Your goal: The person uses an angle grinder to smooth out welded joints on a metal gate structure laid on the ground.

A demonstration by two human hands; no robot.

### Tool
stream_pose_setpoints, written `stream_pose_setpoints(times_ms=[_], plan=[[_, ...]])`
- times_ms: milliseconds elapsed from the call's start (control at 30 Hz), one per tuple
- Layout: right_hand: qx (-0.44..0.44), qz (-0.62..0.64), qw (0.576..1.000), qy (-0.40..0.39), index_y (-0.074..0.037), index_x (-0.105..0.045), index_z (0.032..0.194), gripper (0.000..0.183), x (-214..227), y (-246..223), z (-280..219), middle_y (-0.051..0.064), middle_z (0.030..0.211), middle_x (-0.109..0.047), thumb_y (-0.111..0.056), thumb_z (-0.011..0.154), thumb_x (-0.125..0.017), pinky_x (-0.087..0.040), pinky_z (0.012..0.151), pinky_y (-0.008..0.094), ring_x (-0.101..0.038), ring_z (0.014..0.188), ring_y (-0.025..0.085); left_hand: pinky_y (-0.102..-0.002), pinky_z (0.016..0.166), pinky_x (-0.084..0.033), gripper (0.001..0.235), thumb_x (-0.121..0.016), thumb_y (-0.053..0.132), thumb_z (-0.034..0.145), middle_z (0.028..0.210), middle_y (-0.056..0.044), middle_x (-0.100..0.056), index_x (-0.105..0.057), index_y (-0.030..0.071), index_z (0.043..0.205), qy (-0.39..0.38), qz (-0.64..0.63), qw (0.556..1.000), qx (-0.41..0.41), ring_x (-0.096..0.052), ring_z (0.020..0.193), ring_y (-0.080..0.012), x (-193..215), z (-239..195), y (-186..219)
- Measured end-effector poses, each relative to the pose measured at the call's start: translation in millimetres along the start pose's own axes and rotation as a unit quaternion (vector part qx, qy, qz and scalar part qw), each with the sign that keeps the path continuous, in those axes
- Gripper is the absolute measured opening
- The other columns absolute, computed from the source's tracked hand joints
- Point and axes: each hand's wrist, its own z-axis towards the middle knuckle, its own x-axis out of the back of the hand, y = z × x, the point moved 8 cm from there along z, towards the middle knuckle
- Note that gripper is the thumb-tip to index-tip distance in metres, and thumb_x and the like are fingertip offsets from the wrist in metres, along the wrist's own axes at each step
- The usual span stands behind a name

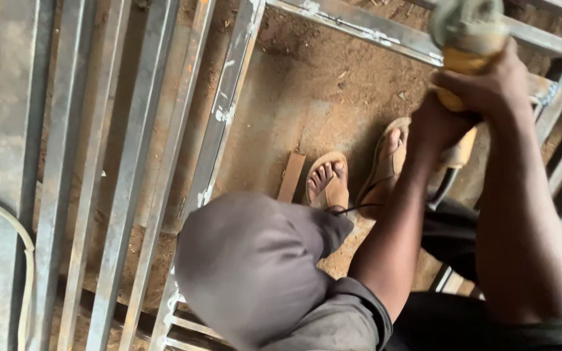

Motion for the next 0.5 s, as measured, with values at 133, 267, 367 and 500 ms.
stream_pose_setpoints(times_ms=[133, 267, 367, 500], plan=[[0.233, -0.024, 0.972, -0.029, 0.002, -0.054, 0.139, 0.084, -39, -116, 69, 0.025, 0.121, -0.072, -0.039, 0.079, -0.097, -0.060, 0.087, 0.043, -0.072, 0.104, 0.034, -0.045, 0.085, -0.062, 0.085, -0.087, 0.042, 0.063, 0.113, -0.023, -0.076, -0.059, 0.004, 0.134, 0.184, -0.095, 0.977, -0.043, -0.076, 0.105, -0.0360, 78, 60, 21], [0.318, 0.047, 0.943, -0.084, 0.000, -0.065, 0.124, 0.069, -91, -213, 139, 0.020, 0.110, -0.074, -0.042, 0.078, -0.093, -0.062, 0.081, 0.041, -0.075, 0.097, 0.030, -0.044, 0.078, -0.065, 0.081, -0.082, 0.034, 0.066, 0.107, -0.023, -0.076, -0.052, 0.002, 0.135, 0.214, -0.135, 0.965, 0.062, -0.078, 0.093, -0.0350, 157, 123, 35], [0.280, 0.014, 0.950, -0.134, 0.001, -0.051, 0.136, 0.085, -128, -251, 148, 0.023, 0.106, -0.073, -0.041, 0.073, -0.090, -0.059, 0.079, 0.047, -0.072, 0.094, 0.039, -0.043, 0.085, -0.060, 0.068, -0.084, 0.026, 0.072, 0.111, -0.026, -0.077, -0.061, -0.005, 0.128, 0.329, -0.120, 0.937, -0.006, -0.077, 0.100, -0.0336, 195, 130, 57], [0.236, -0.034, 0.962, -0.137, 0.005, -0.051, 0.127, 0.083, -127, -262, 150, 0.028, 0.105, -0.072, -0.044, 0.072, -0.092, -0.058, 0.084, 0.049, -0.070, 0.096, 0.045, -0.040, 0.082, -0.059, 0.071, -0.085, 0.026, 0.069, 0.111, -0.022, -0.076, -0.057, -0.002, 0.128, 0.329, -0.152, 0.931, 0.034, -0.075, 0.101, -0.0300, 206, 131, 59]])
